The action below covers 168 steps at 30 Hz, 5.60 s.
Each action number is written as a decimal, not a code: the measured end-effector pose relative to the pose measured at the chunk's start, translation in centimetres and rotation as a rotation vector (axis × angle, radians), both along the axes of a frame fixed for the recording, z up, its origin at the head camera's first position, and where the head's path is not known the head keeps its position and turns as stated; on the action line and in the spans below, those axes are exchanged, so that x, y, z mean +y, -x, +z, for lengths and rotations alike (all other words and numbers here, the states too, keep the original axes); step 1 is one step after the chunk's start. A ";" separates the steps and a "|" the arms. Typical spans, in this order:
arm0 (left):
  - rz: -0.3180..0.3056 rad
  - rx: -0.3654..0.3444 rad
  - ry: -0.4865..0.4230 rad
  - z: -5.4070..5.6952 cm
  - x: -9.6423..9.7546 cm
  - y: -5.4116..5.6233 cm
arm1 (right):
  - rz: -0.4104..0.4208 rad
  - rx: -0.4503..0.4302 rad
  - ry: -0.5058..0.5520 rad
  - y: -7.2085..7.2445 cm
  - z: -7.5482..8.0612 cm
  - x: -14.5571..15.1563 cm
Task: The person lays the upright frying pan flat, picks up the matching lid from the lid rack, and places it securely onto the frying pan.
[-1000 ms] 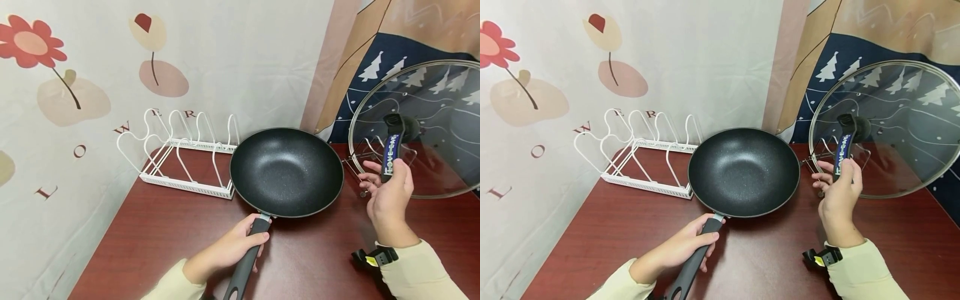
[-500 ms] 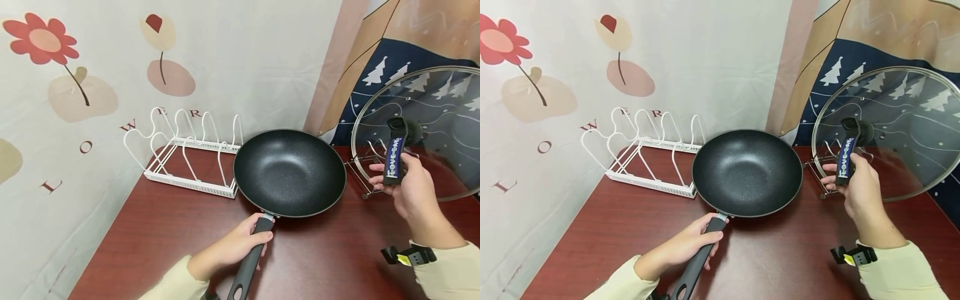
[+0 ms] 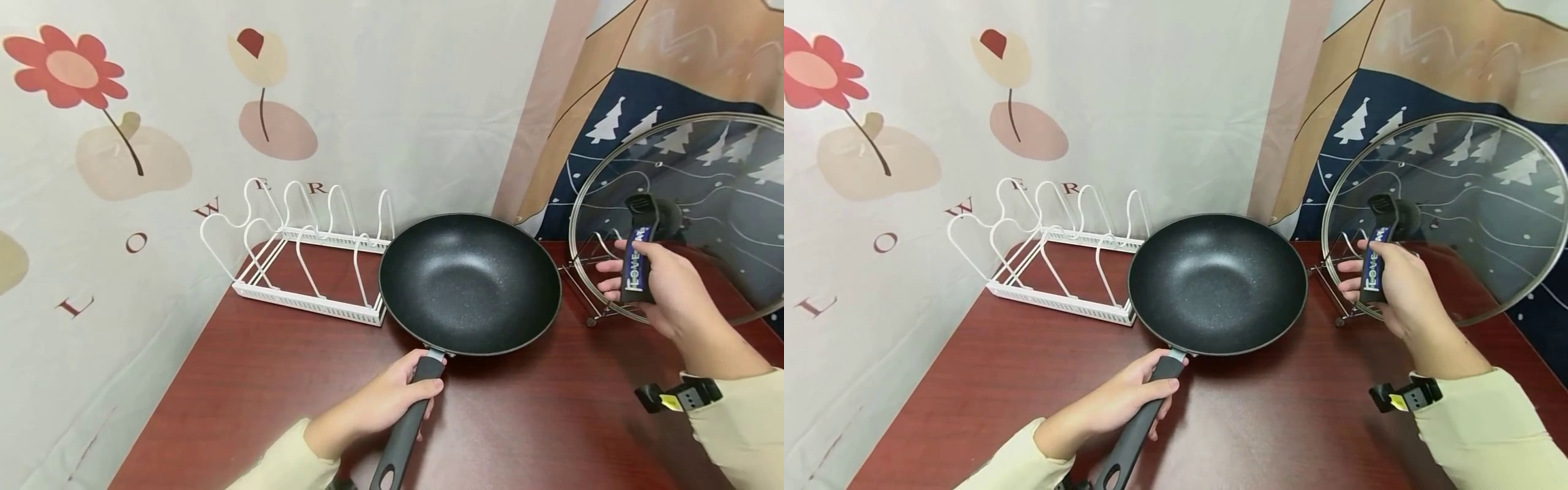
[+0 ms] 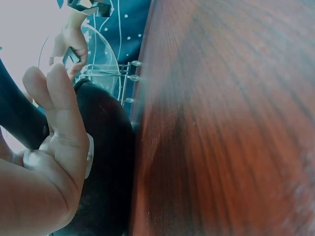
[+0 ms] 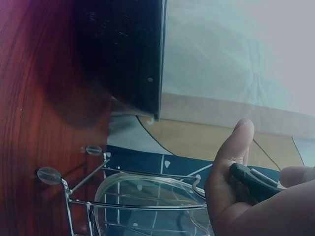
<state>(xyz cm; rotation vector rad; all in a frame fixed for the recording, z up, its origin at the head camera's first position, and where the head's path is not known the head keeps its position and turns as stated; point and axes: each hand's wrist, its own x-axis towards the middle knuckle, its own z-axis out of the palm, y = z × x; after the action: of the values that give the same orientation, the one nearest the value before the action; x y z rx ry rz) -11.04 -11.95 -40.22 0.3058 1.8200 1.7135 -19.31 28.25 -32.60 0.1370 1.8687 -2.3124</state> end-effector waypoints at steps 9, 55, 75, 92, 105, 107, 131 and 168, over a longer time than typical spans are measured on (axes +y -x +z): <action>-0.016 0.009 0.002 0.2 0.2 0.2 | -0.020 0.013 -0.027 0.0 0.0 0.3; 0.033 0.764 0.404 11.8 6.1 5.8 | -0.007 0.035 -0.026 0.1 0.0 -0.4; -0.013 0.833 0.456 13.9 14.9 11.1 | -0.003 0.031 -0.076 0.1 -0.1 -0.7; 0.001 0.811 0.596 12.3 19.8 15.5 | -0.034 0.052 -0.097 -0.3 -0.3 -1.0; -0.002 0.772 0.721 9.2 23.1 18.2 | -0.046 0.057 -0.174 -0.4 -0.6 -0.9; 0.001 0.768 0.734 8.9 23.6 18.5 | -0.052 0.058 -0.193 -0.4 -0.7 -0.9; -0.080 0.743 0.859 6.1 26.2 21.3 | -0.058 0.057 -0.289 0.2 -0.6 -1.8; -0.095 0.747 0.902 3.8 27.8 21.5 | -0.056 0.045 -0.264 0.0 0.3 -1.4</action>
<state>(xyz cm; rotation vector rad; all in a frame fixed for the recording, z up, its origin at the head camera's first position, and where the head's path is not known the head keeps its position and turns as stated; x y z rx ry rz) -32.56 15.81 -36.39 0.6677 2.8257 0.5711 -19.30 26.89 -32.27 0.1734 2.2128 -2.1081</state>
